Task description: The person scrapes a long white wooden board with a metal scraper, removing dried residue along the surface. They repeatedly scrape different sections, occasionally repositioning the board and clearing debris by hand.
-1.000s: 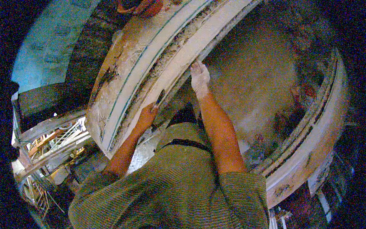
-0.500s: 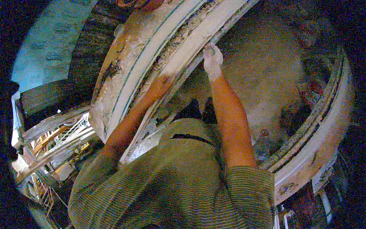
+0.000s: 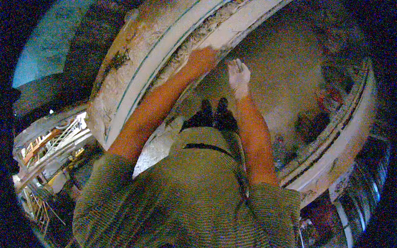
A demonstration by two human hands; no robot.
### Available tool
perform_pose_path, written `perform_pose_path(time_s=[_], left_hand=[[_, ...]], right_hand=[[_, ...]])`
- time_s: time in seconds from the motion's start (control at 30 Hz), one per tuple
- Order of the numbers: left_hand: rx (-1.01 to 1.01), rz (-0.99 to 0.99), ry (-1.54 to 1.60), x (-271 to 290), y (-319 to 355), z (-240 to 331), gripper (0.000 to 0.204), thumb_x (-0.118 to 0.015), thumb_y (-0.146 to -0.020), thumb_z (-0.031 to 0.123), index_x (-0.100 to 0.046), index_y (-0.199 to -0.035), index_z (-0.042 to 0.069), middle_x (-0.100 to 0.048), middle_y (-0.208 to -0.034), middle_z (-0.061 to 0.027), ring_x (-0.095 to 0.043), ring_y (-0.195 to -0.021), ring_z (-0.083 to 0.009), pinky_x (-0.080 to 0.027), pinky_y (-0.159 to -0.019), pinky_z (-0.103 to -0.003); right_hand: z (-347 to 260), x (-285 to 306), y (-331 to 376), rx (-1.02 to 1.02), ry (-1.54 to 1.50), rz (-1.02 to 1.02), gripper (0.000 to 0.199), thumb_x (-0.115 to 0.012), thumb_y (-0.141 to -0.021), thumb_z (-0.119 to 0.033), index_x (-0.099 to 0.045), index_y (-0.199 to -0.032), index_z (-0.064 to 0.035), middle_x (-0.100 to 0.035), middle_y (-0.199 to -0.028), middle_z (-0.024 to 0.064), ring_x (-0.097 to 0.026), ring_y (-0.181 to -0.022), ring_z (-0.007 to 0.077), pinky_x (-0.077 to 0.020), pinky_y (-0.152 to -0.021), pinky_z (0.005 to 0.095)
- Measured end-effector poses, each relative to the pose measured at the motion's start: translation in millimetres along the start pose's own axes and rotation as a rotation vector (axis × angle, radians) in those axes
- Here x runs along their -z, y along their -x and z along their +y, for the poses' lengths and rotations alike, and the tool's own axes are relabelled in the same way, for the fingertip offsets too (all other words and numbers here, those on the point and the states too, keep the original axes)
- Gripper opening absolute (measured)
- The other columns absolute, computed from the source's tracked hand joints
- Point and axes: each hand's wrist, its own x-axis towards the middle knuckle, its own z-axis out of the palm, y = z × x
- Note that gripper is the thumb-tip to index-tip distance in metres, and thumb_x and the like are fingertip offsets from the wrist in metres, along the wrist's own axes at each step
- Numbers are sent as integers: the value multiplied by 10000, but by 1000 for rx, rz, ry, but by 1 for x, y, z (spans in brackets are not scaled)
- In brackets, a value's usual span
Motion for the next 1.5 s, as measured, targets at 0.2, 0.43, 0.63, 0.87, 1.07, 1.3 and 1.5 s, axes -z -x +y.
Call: perform_pose_path(time_s=[0.2, 0.43, 0.63, 0.87, 1.07, 1.3, 1.5], left_hand=[[-22, -88, 25, 15, 73, -15, 345, -567, -817, 215, -581, -1140, 97, -608, -1000, -158, -658, -851, -345, -526, -668, -498], [131, -170, 100, 33, 146, -18, 321, -550, -882, 301, -589, -1113, 81, -619, -1045, -193, -637, -899, -393, -509, -738, -537], [109, -149, 107, 24, -78, 37, 343, -521, -884, 317, -618, -1108, 74, -635, -1023, -210, -633, -922, -401, -511, -764, -519], [321, -103, 365, 11, -171, 61, 461, -481, -935, 375, -583, -1218, 25, -603, -1204, -224, -574, -1112, -397, -447, -968, -469], [793, -174, 835, 29, -8, 55, 447, -515, -957, 330, -545, -1285, 28, -610, -1195, -236, -614, -1035, -382, -476, -910, -445], [434, 124, 523, -5, -169, 81, 359, -508, -923, 226, -599, -1131, -52, -626, -1072, -290, -587, -1020, -439, -466, -925, -458], [329, 41, 599, -26, -332, 99, 428, -474, -937, 370, -615, -1051, -18, -606, -1132, -272, -557, -1082, -447, -457, -936, -506]], right_hand=[[-14, 3, 0, -16, -96, -125, 397, -446, -964, -243, -522, -1260, 12, -553, -1227, 150, -547, -1114, 294, -444, -1003, 418], [-24, -32, -50, -48, -26, -103, 427, -437, -966, -273, -508, -1279, 9, -538, -1254, 150, -525, -1152, 287, -443, -1004, 413], [-87, -80, -120, -92, 18, -162, 432, -434, -972, -310, -512, -1262, 1, -562, -1197, 159, -538, -1117, 285, -467, -963, 399], [-142, -102, -166, -99, 342, 62, 333, -497, -942, -333, -583, -1081, -43, -592, -944, 91, -564, -790, 210, -496, -720, 360], [-163, -106, -152, -196, 197, -74, 336, -478, -964, -306, -590, -1114, -27, -625, -943, 89, -597, -835, 217, -495, -771, 353], [-175, -134, -155, -5, 104, -79, 400, -431, -992, -316, -530, -1218, -1, -600, -1100, 110, -580, -999, 263, -488, -893, 396], [-206, -162, -209, 143, -32, -165, 260, -473, -970, -259, -571, -1069, -40, -594, -998, 72, -580, -891, 217, -494, -821, 330]])
